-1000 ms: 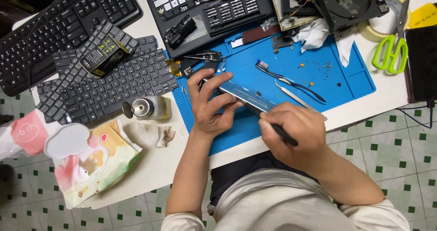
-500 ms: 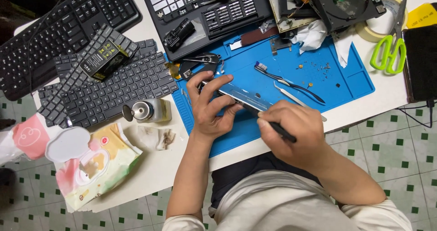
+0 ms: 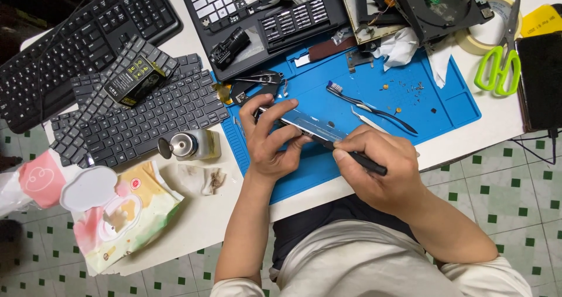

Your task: A technician performs a final inspection and assembly of a circuit board, including unscrewing components and fitting a laser assembly part.

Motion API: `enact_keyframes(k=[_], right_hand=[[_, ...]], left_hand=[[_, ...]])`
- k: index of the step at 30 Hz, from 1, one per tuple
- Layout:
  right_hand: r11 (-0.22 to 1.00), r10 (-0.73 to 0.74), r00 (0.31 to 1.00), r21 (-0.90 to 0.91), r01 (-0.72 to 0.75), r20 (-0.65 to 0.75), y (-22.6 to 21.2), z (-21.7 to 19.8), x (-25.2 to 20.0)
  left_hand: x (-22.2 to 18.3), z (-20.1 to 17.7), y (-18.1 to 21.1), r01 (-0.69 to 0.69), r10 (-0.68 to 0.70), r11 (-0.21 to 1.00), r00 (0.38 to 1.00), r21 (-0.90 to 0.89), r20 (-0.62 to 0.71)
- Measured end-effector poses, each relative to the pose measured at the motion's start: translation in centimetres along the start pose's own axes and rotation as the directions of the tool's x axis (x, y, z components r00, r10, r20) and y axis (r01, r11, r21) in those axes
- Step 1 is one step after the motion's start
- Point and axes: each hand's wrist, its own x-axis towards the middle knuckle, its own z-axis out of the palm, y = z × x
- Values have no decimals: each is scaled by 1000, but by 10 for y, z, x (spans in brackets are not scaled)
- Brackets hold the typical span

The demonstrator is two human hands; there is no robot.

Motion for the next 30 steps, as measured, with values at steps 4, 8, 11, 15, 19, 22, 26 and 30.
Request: enact_keyframes(k=[4, 8, 11, 15, 19, 22, 26, 30], right_hand=[[1000, 10, 1000, 4, -10, -5, 1, -1, 0], [1000, 5, 1000, 11, -5, -3, 2, 0, -1], [1000, 4, 1000, -8, -4, -9, 1, 0, 0], [1000, 5, 1000, -11, -6, -20, -1, 2, 1], [1000, -6, 999, -1, 6, -44, -4, 3, 3], [1000, -14, 999, -13, 13, -50, -4, 3, 4], [1000, -15, 1000, -20, 15, -23, -3, 1, 4], [999, -4, 1000, -48, 3, -12, 2, 1, -1]], left_hand=[[2, 3, 5, 0, -1, 1000, 999, -14, -37], [1, 7, 11, -4, 4, 1000, 993, 2, -117], [-1, 9, 13, -2, 5, 1000, 991, 25, -135], [-5, 12, 14, 4, 2, 999, 987, 35, -162], [-4, 15, 19, 2, 7, 999, 984, 51, -176], [-5, 17, 21, 16, -1, 997, 982, 79, -189], [-7, 19, 23, 27, 0, 987, 985, 156, -173], [-6, 22, 25, 23, 12, 977, 987, 213, -162]])
